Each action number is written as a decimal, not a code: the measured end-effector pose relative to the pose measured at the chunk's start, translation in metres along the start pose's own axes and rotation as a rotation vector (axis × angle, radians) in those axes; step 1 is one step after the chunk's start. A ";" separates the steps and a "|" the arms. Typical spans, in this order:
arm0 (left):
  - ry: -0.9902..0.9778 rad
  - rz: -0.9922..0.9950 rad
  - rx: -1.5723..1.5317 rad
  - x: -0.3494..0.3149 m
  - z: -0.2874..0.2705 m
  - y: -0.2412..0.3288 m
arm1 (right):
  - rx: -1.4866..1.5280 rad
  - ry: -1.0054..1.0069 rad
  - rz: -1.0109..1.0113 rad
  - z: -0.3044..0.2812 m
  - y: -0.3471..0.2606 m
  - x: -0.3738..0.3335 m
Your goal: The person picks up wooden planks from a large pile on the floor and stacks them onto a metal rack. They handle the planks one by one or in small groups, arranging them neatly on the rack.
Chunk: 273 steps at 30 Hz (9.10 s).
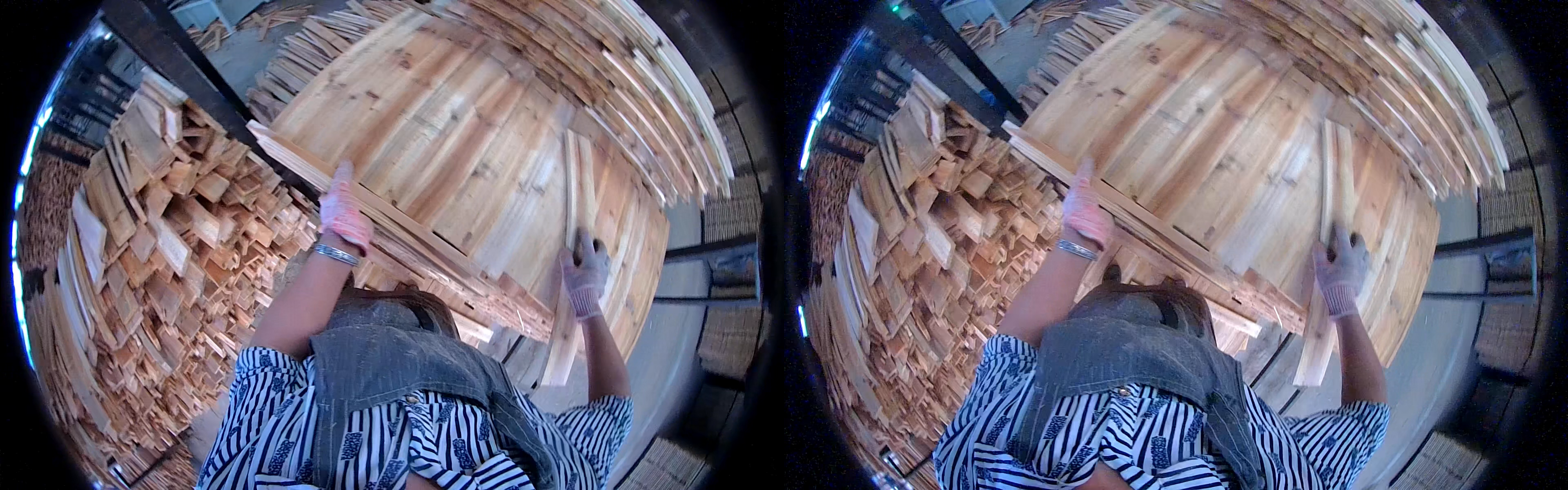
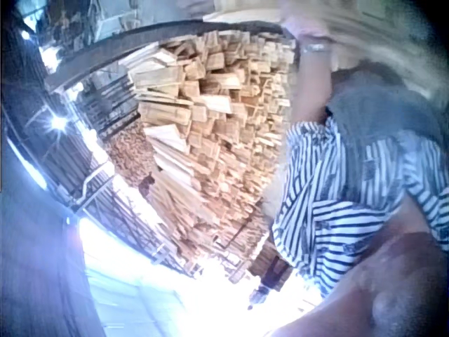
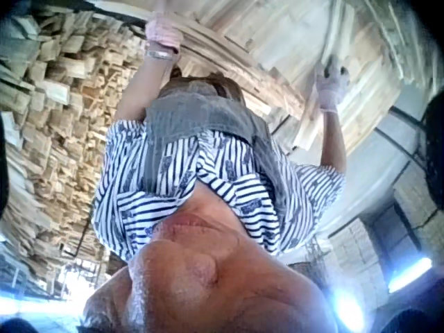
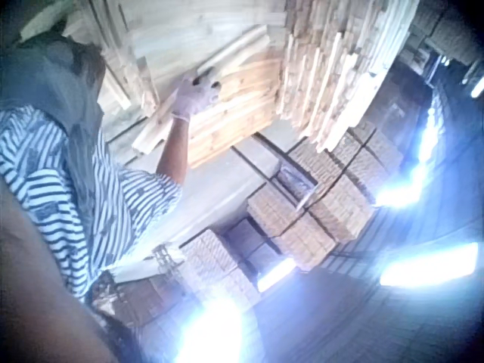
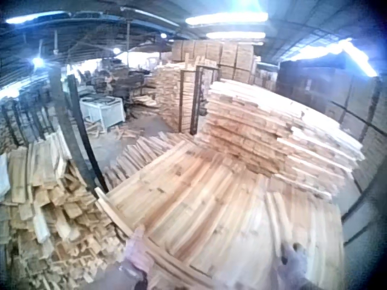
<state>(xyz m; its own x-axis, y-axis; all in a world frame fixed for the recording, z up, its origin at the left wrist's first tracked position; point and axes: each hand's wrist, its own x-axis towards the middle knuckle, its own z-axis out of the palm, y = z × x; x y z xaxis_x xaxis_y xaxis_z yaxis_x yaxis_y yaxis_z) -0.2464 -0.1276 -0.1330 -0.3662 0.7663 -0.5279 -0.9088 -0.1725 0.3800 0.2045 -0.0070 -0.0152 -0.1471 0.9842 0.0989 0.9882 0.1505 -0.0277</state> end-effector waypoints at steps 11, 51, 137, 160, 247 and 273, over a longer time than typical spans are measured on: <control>0.085 0.074 0.494 -0.042 0.020 -0.050 | 0.099 0.031 -0.012 -0.012 -0.004 -0.003; -1.059 0.600 2.874 0.015 0.233 -0.068 | 0.079 -0.116 0.276 -0.052 0.172 -0.053; -0.609 0.881 2.591 0.188 0.369 -0.048 | -0.023 -0.265 -0.392 -0.008 0.135 0.242; -0.919 0.699 1.581 -0.105 0.290 0.174 | 1.597 -0.443 -0.511 -0.160 -0.253 0.091; -0.643 -0.162 0.932 0.353 -0.084 0.166 | -0.040 0.001 -0.628 0.018 -0.327 0.099; -1.000 -0.234 0.636 0.333 -0.030 0.166 | -0.074 -0.013 -0.549 0.014 -0.320 0.084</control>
<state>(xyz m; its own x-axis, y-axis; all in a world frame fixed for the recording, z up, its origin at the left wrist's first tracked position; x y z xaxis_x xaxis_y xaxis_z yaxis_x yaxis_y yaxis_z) -0.5252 0.0804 -0.2689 0.3665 0.9269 0.0805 -0.5680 0.1544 0.8084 -0.1242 0.0288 -0.0120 -0.6413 0.7643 0.0671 0.7667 0.6350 0.0949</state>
